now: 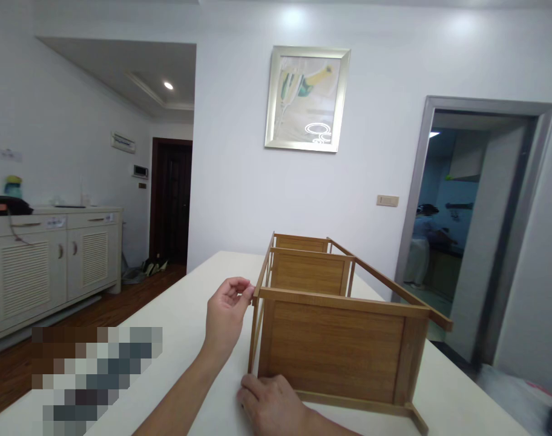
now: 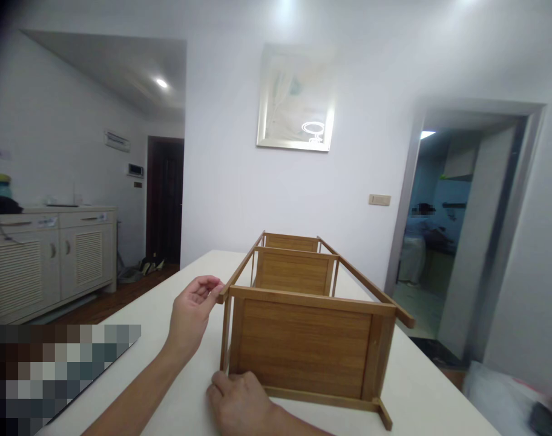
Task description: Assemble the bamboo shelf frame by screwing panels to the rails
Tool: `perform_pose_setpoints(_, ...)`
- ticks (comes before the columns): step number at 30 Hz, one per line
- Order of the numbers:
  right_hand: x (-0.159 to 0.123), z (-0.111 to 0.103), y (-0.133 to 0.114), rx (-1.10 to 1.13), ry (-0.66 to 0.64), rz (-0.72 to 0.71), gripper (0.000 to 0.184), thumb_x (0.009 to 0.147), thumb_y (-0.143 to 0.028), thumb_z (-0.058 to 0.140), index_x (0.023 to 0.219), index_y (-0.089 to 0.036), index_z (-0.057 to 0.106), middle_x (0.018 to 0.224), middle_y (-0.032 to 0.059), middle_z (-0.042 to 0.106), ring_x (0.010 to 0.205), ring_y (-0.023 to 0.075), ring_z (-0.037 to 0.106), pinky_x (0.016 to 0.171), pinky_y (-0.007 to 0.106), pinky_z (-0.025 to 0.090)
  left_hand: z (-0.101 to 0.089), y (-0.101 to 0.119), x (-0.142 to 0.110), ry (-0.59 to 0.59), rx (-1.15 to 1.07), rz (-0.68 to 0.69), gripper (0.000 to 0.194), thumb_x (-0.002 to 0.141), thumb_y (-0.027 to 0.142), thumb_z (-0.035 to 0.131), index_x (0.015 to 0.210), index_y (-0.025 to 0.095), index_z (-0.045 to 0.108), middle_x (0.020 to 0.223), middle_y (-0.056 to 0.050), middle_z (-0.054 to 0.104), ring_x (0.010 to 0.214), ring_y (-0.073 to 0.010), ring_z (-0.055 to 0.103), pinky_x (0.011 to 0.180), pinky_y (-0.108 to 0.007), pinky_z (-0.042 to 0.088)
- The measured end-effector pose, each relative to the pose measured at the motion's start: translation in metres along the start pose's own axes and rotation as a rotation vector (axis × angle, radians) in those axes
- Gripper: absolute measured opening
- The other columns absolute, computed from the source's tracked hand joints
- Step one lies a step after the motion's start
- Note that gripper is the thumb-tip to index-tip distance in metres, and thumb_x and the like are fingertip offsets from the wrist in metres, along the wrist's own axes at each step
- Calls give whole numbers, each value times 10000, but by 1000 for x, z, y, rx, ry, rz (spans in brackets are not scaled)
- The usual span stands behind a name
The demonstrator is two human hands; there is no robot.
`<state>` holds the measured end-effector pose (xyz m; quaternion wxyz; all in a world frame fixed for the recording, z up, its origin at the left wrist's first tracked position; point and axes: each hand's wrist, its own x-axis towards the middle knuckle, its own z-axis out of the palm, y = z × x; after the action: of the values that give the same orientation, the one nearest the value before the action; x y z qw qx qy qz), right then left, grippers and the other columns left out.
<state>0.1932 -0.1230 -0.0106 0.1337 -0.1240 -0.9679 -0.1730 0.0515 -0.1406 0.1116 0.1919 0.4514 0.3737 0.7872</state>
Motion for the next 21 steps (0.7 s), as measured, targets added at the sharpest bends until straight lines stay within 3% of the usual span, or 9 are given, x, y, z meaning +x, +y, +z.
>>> perform_pose_setpoints(9, 1, -5, -1, 27, -36, 14, 189, 804, -221, 635, 970, -165, 565, 976, 22, 665, 655, 159, 607, 471, 286, 366, -2, 0, -3, -25, 20, 35, 211, 766, 317, 736, 867, 173, 618, 842, -27, 679, 812, -148, 641, 736, -269, 520)
perform_pose_setpoints(15, -2, -22, 0, 83, -62, -1, 202, 814, -180, 578, 1016, -171, 575, 1000, 41, 671, 684, 174, 629, 511, 285, 425, -10, -10, -5, -56, -18, -76, 308, 808, 406, 696, 982, 170, 599, 925, -44, 666, 831, -160, 617, 713, -286, 507)
perform_pose_setpoints(19, -4, -39, 3, 255, -2, 5, 414, 745, -109, 552, 1149, -196, 562, 1115, 52, 677, 833, 179, 669, 632, 256, 476, -29, -27, -13, -255, 15, -197, 362, 870, 492, 595, 1037, 170, 593, 963, -56, 651, 836, -167, 602, 724, -311, 494)
perform_pose_setpoints(21, -5, -49, 7, 328, 73, 10, 428, 742, -77, 517, 1145, -207, 574, 1117, 52, 687, 864, 173, 675, 676, 247, 485, -39, -37, -22, -392, 57, -260, 408, 850, 528, 605, 1044, 169, 589, 964, -66, 650, 862, -185, 602, 731, -322, 493)
